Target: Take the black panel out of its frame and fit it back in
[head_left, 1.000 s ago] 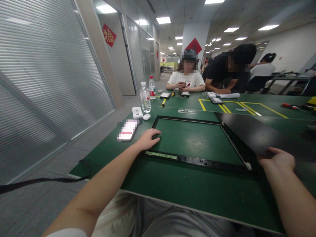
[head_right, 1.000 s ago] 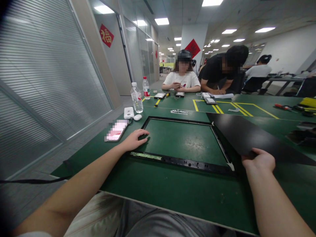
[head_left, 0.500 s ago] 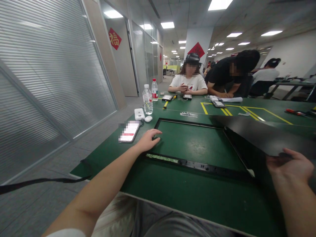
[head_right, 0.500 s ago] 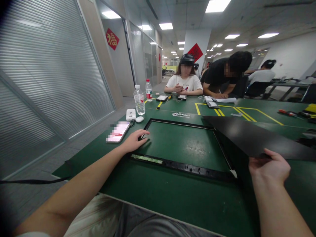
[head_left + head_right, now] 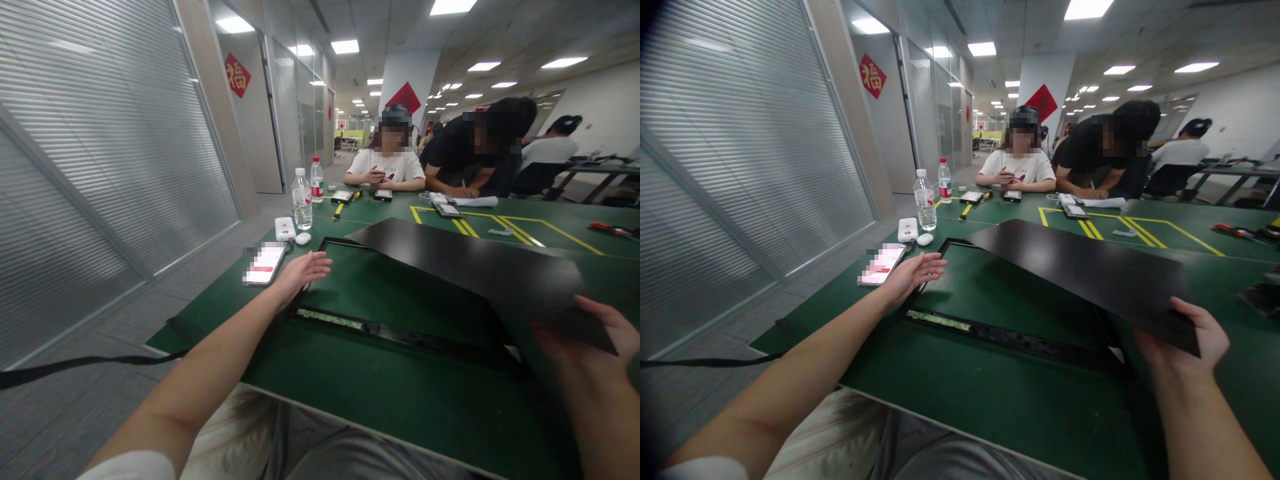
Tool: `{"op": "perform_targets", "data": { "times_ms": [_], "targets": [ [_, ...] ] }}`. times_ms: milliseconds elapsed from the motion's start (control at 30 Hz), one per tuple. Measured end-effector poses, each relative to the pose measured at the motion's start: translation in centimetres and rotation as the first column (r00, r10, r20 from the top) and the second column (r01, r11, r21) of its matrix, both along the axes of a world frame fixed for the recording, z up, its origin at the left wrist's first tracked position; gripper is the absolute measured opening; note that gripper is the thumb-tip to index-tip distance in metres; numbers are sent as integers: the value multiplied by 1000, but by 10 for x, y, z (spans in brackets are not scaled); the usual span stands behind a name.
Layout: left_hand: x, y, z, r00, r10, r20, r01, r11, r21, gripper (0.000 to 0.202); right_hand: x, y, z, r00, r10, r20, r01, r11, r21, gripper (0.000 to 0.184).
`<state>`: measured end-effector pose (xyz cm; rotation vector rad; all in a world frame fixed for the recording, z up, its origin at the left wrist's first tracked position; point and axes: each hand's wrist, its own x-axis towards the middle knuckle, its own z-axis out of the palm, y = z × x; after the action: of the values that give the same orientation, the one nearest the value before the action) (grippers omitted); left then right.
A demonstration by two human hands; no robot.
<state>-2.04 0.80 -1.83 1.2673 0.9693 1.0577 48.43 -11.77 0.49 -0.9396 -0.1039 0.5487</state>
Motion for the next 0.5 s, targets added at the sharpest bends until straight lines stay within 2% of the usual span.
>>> {"op": "perform_targets", "data": {
  "times_ms": [100,200,367,500],
  "targets": [
    [1,-3,7,995,-28,97,37,995,-93,58,-16,-4,10,998,-36,-46,33,997,-70,35],
    [1,-5,12,974,-54,222,89,984,-153,57,-30,-10,21,998,54,-30,-57,990,-132,34],
    [1,-8,21,885,30,465,105,960,-261,49,-37,-14,25,990,142,-21,-144,972,-185,30],
    [-1,-10,27,848,90,522,88,948,-306,47,-38,-13,23,976,212,-40,-215,950,-226,30]
  ]
}}
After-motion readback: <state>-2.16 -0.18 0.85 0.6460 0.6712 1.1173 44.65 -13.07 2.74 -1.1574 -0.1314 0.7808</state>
